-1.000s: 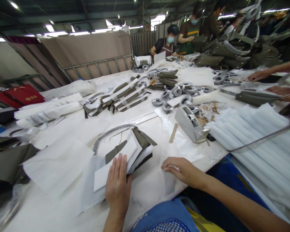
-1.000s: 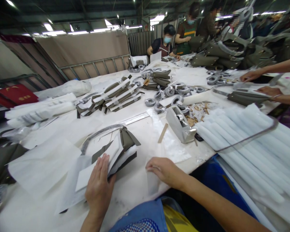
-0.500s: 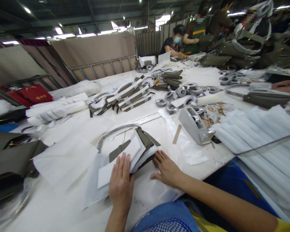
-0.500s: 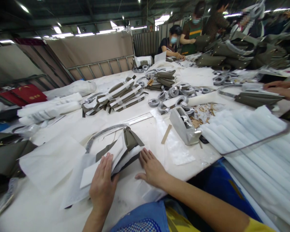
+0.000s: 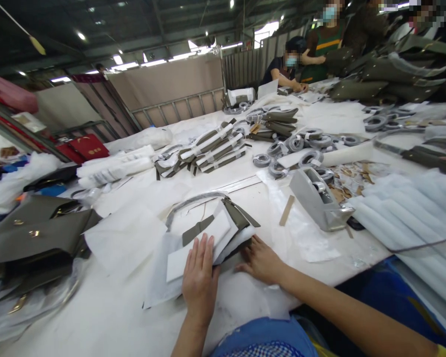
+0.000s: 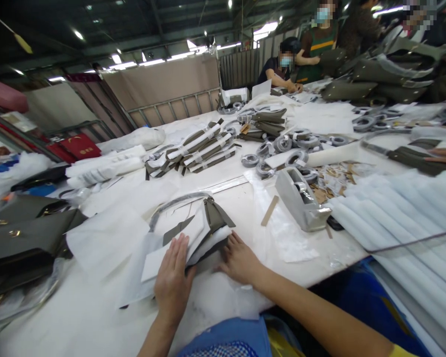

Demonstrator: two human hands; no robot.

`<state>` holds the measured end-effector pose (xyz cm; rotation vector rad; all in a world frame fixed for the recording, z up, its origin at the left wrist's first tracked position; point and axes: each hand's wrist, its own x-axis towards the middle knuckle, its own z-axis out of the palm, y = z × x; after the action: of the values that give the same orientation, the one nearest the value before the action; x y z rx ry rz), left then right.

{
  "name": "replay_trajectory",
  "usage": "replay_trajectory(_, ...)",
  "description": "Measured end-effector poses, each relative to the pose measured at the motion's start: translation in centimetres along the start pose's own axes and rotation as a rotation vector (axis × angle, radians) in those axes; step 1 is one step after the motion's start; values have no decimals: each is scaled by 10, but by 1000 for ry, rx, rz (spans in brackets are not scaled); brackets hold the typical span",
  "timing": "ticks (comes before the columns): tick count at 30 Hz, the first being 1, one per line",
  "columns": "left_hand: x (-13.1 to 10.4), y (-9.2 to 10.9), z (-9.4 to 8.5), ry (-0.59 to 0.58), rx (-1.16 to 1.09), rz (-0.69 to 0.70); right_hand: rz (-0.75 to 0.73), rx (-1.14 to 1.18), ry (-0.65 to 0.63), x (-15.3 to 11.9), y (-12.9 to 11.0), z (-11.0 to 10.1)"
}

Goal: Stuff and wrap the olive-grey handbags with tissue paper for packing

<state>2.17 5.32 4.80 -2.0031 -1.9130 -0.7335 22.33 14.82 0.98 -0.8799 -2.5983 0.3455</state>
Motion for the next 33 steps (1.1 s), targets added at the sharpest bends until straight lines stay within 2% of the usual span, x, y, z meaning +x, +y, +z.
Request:
replay_trajectory(4, -2, 5, 1, -32, 39, 23, -52, 25, -60, 16, 3, 14)
replay_trajectory(8, -4, 8, 4, -9, 90, 32, -68, 18, -42, 18, 5, 7)
replay_trajectory(11, -6, 10, 9, 20, 127, 50, -35, 21, -13, -3, 5, -11)
replay_trajectory(15, -9, 13, 14, 41, 170, 82, 92, 1, 90, -36, 5, -49)
replay_trajectory(17, -11, 16, 17, 45, 185, 89, 152, -11, 193, -42, 2, -72)
replay_trajectory(19, -14, 20, 20, 44, 196, 107, 135, 25, 299, -37, -5, -93)
replay_trajectory(22, -20, 28, 26, 78, 205, 151, 31, 117, 381, -6, -13, -113)
replay_trajectory(24, -24, 34, 29, 111, 210, 171, -22, 149, 322, 29, -10, -114)
replay_trajectory(25, -26, 36, 29, 125, 211, 173, -38, 147, 251, 48, -5, -110)
replay_trajectory(27, -30, 39, 28, 120, 218, 171, -22, 72, -3, 89, 9, -96)
replay_trajectory(30, -34, 39, 19, 82, 229, 181, -6, 2, -187, 142, 31, -65)
replay_trajectory(33, -40, 36, 9, 66, 221, 173, 30, -68, -343, 176, 45, -37)
